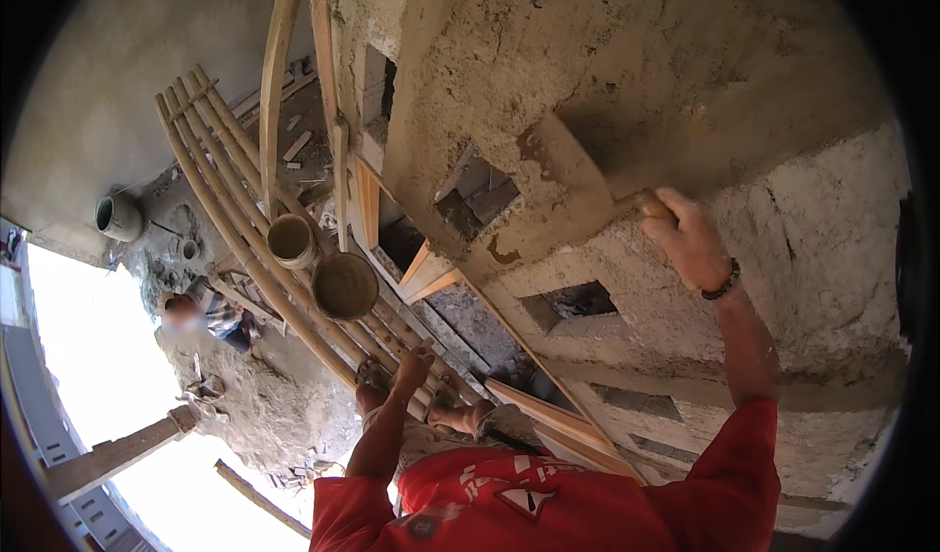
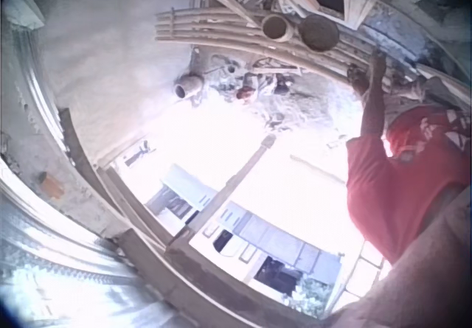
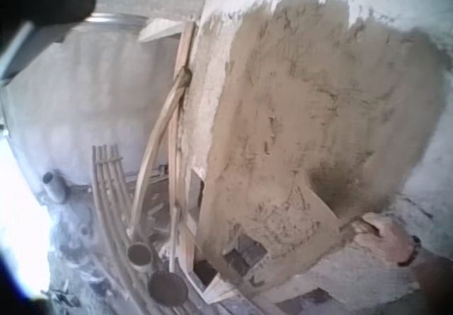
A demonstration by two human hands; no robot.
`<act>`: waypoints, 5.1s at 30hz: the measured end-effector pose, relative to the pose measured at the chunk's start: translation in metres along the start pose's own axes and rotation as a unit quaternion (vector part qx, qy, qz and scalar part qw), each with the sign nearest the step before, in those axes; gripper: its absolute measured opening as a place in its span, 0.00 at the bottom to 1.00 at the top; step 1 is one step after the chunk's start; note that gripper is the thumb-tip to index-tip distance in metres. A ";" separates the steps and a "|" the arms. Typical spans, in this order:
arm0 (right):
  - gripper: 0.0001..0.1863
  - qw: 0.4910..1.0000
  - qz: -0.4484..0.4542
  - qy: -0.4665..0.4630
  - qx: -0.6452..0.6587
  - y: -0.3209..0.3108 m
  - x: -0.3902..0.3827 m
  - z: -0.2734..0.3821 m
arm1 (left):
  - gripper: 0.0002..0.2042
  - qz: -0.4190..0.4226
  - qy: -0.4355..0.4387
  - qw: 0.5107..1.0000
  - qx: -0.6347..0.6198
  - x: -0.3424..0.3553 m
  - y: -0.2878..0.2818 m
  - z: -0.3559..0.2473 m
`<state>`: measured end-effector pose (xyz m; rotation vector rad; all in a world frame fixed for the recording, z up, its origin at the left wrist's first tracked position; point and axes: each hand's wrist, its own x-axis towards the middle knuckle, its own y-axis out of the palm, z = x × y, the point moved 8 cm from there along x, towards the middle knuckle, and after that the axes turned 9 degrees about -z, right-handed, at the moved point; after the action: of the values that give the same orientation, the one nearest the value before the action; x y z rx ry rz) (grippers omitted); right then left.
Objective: The person applies mortar from a bucket onto a concrete wall using a trowel while standing on bamboo scaffolding.
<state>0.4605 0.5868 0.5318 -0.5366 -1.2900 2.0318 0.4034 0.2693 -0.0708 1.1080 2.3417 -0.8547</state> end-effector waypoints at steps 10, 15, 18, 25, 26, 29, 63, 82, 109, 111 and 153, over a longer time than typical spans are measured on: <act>0.22 0.992 0.069 -0.102 -0.024 0.036 -0.019 0.045 | 0.21 -0.078 0.014 0.997 -0.018 -0.010 0.010 0.026; 0.21 0.959 0.260 -0.110 -0.021 0.319 -0.040 -0.053 | 0.21 -0.006 -0.078 0.991 -0.107 -0.023 0.043 0.029; 0.21 0.925 0.330 -0.158 -0.100 0.492 -0.046 -0.074 | 0.19 -0.022 -0.027 0.996 -0.078 -0.004 0.075 0.100; 0.17 0.903 0.290 -0.219 -0.229 0.780 0.029 -0.068 | 0.23 -0.009 -0.084 0.995 -0.050 0.021 0.059 0.166; 0.16 0.902 0.280 -0.225 -0.240 0.816 0.042 -0.080 | 0.23 -0.023 -0.080 0.992 -0.097 0.020 0.051 0.152; 0.14 0.894 0.274 -0.246 -0.256 0.898 0.060 -0.083 | 0.22 0.005 -0.112 0.981 -0.161 0.020 0.024 0.121; 0.22 0.946 0.114 -0.293 0.074 0.324 0.079 0.129 | 0.14 -0.107 0.125 0.974 -0.158 0.040 0.015 0.073; 0.25 0.957 -0.243 -0.159 -0.006 -0.034 0.103 0.159 | 0.21 -0.053 0.042 0.998 -0.012 0.013 -0.024 0.019; 0.15 0.926 0.244 -0.252 -0.140 1.034 0.055 -0.069 | 0.23 0.034 -0.091 0.990 -0.098 0.052 -0.017 0.137; 0.19 0.920 0.267 -0.265 -0.114 1.054 0.036 -0.051 | 0.23 0.005 -0.063 0.995 -0.081 0.053 -0.019 0.145; 0.25 0.984 -0.052 -0.168 0.000 -0.025 0.104 0.179 | 0.22 -0.034 0.025 0.997 -0.061 -0.021 -0.029 -0.023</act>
<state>0.2799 0.5562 0.6317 -0.1229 -1.4787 2.0941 0.3909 0.2594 -0.0318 1.0165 2.4498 -0.7047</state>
